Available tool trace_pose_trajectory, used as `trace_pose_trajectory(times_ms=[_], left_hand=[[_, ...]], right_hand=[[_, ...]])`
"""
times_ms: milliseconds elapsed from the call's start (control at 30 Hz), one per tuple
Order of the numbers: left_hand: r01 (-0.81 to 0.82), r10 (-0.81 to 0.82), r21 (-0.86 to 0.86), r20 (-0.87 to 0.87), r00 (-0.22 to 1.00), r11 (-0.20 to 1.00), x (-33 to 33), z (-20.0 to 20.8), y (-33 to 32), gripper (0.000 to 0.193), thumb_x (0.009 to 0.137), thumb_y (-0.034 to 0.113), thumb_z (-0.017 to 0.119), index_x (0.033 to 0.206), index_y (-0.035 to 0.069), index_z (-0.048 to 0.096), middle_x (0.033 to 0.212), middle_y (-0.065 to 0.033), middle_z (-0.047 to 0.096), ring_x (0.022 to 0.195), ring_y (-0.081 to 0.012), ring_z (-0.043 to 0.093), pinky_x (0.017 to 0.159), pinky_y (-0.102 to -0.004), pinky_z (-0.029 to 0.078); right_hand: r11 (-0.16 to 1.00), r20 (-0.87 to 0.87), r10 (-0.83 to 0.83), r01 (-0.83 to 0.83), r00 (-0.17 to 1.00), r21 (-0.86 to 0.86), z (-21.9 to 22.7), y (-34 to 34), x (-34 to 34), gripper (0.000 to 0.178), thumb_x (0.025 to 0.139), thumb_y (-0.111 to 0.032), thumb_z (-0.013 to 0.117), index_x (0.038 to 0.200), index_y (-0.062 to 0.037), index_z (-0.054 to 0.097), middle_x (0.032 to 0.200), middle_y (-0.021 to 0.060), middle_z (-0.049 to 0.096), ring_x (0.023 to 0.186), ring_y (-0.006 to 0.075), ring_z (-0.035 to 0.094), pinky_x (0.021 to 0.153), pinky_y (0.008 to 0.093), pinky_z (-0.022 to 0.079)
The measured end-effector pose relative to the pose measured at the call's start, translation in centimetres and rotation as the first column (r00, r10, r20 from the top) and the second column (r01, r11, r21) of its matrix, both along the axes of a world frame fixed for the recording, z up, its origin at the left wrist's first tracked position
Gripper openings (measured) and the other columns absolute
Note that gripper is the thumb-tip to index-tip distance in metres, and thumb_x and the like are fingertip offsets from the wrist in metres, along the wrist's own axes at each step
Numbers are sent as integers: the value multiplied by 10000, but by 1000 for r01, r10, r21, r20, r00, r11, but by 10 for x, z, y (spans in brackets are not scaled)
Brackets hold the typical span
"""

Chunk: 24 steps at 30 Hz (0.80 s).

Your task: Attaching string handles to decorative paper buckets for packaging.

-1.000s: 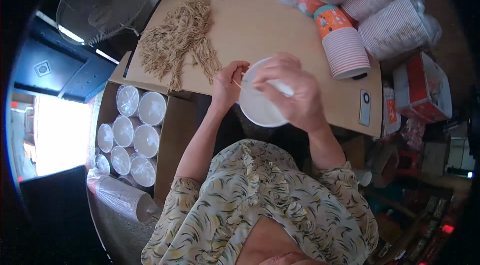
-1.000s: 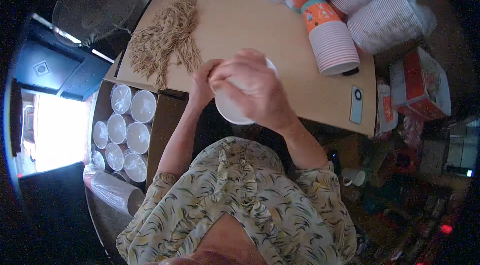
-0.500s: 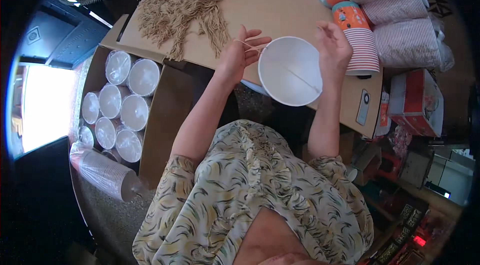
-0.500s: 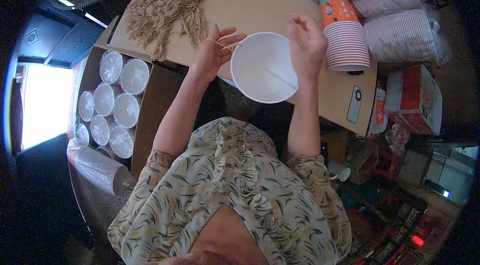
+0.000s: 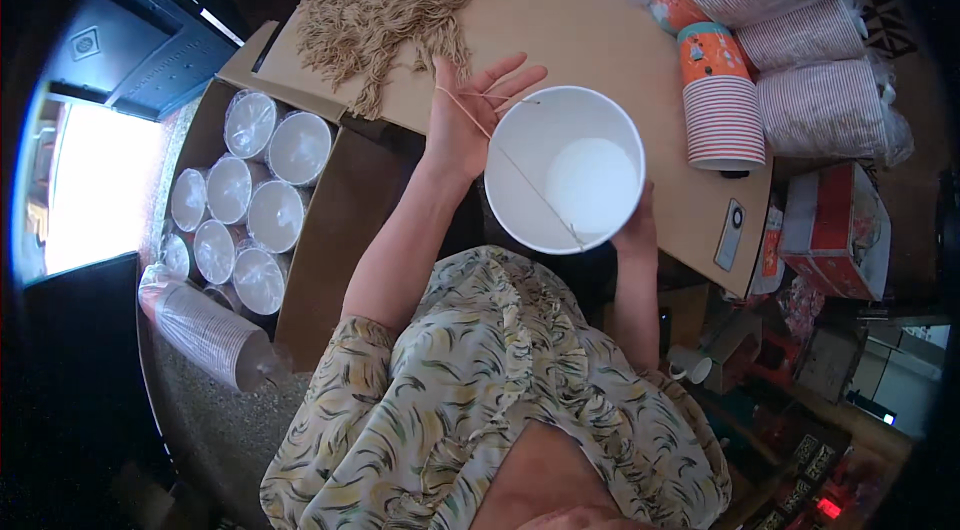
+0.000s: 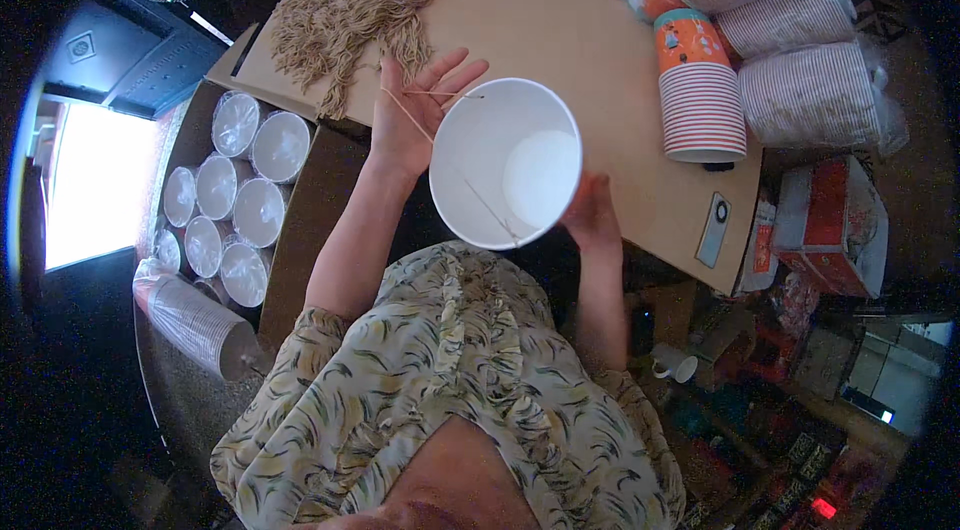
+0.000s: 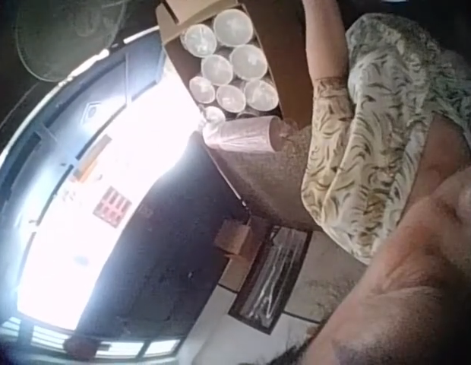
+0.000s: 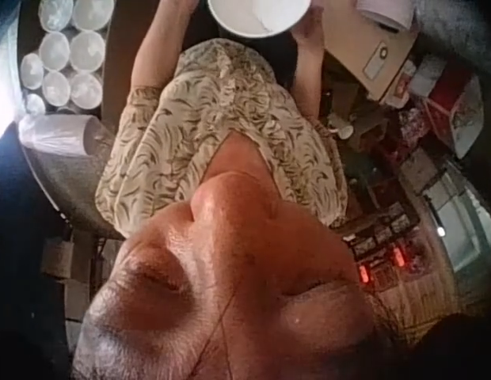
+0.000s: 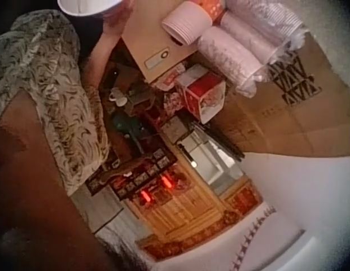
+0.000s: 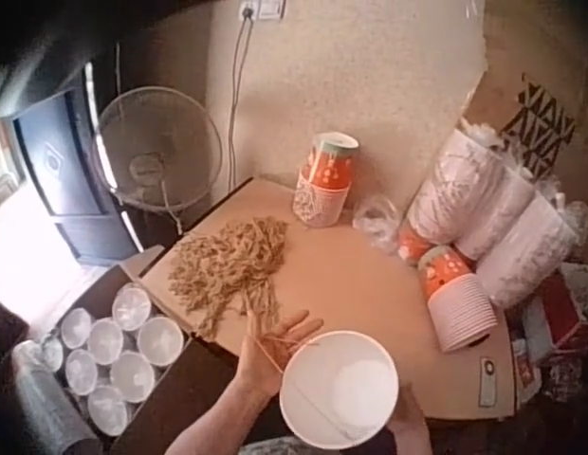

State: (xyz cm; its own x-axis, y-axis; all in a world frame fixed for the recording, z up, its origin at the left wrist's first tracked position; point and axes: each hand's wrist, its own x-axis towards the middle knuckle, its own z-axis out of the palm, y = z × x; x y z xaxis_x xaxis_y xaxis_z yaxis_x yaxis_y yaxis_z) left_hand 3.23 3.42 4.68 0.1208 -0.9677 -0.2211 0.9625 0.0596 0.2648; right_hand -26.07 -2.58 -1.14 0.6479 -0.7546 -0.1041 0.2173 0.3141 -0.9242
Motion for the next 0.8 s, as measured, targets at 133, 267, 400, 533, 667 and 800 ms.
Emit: trace_pose_trajectory(times_ms=[133, 267, 400, 533, 667, 800], left_hand=[[33, -28, -95, 58, 998, 995, -10, 19, 12, 1030, 920, 825, 204, 1423, -38, 456, 1349, -269, 590, 1231, -372, 606, 1069, -494, 480], [74, -70, -240, 24, 997, 968, -16, 30, 28, 1030, 914, 833, 210, 1379, -39, 501, 1321, -264, 610, 1207, -364, 624, 1059, -488, 493], [90, -31, -140, 374, 927, 986, -17, 41, 41, 909, 970, 765, 235, 1256, -21, 589, 1205, -199, 678, 1052, -283, 696, 927, -390, 555], [34, 96, -119, 914, 394, 992, 7, 40, 49, 683, 1059, 609, 288, 979, 16, 618, 886, -83, 692, 875, -159, 676, 729, -283, 526], [226, -64, -183, 625, 778, 957, 17, 40, 50, 638, 1066, 578, 283, 1050, 19, 590, 942, -126, 707, 914, -202, 703, 731, -289, 546], [125, -40, -290, 283, 958, 949, 27, 15, 41, 569, 1060, 522, 368, 1360, 49, 469, 1080, -146, 695, 1082, -301, 696, 883, -364, 599]], right_hand=[[977, 195, -139, 102, 971, 186, 2, 17, 10, 1123, 823, -851, 481, 1577, -55, 234, 1591, 190, 334, 1428, 344, 398, 1169, 518, 351], [968, 416, -110, 2, 903, 252, 15, 29, 26, 1172, 768, -867, 520, 1573, -64, 235, 1583, 191, 339, 1432, 345, 385, 1174, 522, 338], [833, 714, -296, -194, 634, 518, 68, 46, 48, 1303, 624, -874, 672, 1564, -73, 256, 1563, 201, 366, 1420, 367, 399, 1174, 527, 337], [994, 355, 21, -59, 935, 96, 79, 13, 9, 1331, 605, -677, 847, 1571, -27, 203, 1586, 217, 316, 1444, 396, 367, 1187, 560, 322], [1000, 170, 26, -26, 985, -1, 99, -17, -5, 1321, 607, -608, 881, 1573, -22, 196, 1599, 198, 294, 1448, 395, 361, 1203, 550, 309], [948, -39, -111, 94, 993, -304, 127, -77, -12, 1138, 656, -485, 866, 1526, 31, 344, 1504, 189, 461, 1425, 288, 422, 1142, 451, 403]])
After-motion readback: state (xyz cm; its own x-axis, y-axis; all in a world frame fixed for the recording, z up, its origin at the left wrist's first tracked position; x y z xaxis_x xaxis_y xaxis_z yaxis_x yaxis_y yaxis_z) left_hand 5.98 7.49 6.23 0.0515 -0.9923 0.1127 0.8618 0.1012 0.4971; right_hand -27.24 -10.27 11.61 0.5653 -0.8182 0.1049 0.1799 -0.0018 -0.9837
